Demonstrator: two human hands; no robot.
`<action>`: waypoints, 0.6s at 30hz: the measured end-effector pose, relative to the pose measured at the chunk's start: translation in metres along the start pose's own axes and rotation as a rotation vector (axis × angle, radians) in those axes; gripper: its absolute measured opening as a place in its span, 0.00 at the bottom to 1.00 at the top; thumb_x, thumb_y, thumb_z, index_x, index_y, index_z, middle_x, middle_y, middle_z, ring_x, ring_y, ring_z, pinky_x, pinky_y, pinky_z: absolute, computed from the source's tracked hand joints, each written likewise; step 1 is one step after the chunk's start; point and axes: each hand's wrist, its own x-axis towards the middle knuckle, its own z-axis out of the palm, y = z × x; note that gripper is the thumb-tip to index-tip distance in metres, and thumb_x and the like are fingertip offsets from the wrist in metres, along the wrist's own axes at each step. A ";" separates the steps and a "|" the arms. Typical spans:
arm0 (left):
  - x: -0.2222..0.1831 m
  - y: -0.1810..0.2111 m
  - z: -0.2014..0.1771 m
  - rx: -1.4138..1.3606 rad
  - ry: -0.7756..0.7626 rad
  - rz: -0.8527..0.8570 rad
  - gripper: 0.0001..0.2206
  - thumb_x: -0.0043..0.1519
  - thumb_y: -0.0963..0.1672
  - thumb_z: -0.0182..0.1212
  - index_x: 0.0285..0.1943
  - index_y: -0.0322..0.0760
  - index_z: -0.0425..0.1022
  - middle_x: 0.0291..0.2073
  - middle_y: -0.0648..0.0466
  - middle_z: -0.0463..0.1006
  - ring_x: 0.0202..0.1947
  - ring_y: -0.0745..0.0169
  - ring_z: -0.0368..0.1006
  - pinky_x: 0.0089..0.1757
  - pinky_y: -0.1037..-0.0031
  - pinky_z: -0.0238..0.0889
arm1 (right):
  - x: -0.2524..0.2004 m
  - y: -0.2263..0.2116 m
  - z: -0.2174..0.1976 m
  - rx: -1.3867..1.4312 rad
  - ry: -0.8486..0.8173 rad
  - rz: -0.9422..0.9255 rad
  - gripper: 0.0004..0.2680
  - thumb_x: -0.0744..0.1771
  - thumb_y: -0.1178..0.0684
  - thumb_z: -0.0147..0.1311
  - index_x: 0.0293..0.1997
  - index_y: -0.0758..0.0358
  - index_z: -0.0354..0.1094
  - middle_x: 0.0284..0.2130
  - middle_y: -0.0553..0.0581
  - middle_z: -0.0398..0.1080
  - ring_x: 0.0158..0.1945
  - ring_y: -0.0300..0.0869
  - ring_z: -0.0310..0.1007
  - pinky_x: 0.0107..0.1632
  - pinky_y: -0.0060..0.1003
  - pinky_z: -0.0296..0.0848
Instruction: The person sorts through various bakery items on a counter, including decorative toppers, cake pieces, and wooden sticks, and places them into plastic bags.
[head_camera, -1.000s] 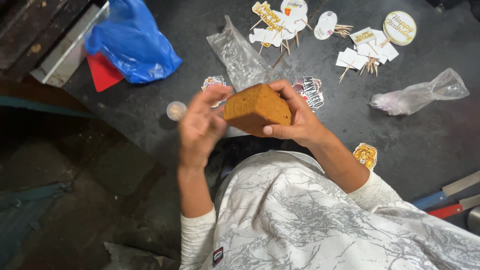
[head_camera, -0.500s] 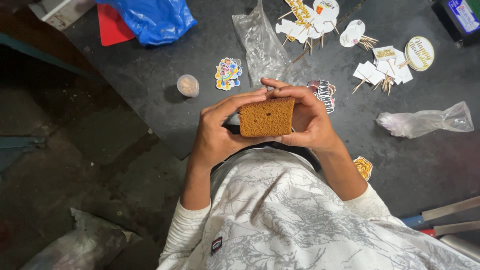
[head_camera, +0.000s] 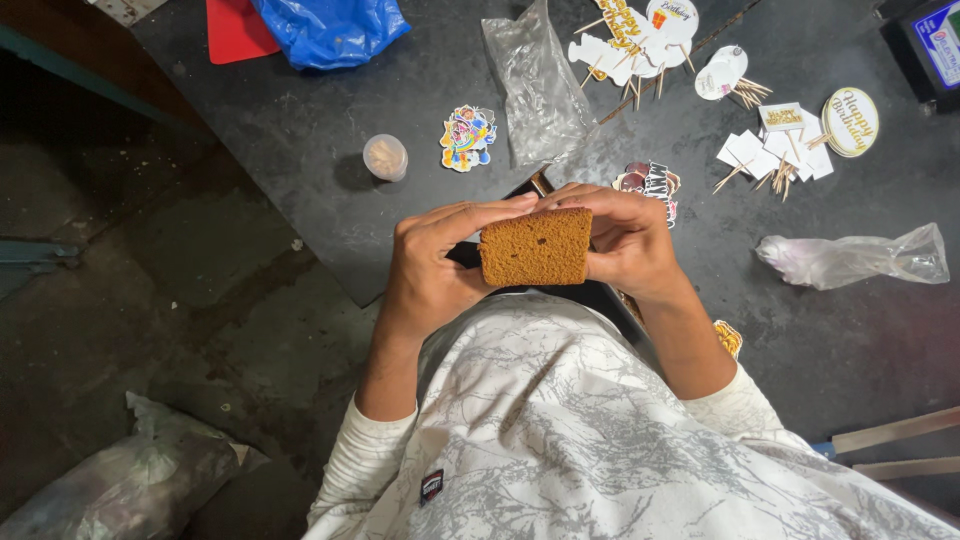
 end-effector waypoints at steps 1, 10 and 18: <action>0.000 -0.001 0.001 -0.001 -0.001 -0.001 0.21 0.54 0.39 0.77 0.56 0.31 0.78 0.54 0.45 0.82 0.54 0.55 0.82 0.54 0.71 0.76 | 0.000 0.000 -0.001 0.006 -0.002 0.000 0.15 0.64 0.63 0.69 0.57 0.67 0.73 0.55 0.67 0.75 0.59 0.50 0.76 0.64 0.47 0.75; 0.013 -0.011 0.000 -0.179 -0.058 -0.181 0.35 0.52 0.45 0.81 0.69 0.34 0.70 0.61 0.48 0.79 0.62 0.58 0.77 0.60 0.67 0.73 | 0.004 0.007 -0.001 -0.003 0.176 0.163 0.20 0.62 0.67 0.67 0.60 0.72 0.66 0.53 0.63 0.74 0.58 0.46 0.75 0.62 0.44 0.74; 0.082 -0.129 -0.103 0.418 0.711 -0.192 0.32 0.62 0.52 0.75 0.69 0.33 0.67 0.60 0.47 0.74 0.57 0.57 0.72 0.54 0.67 0.70 | 0.008 -0.001 -0.004 0.303 0.443 0.242 0.21 0.63 0.62 0.64 0.63 0.67 0.62 0.55 0.59 0.73 0.58 0.46 0.74 0.63 0.47 0.73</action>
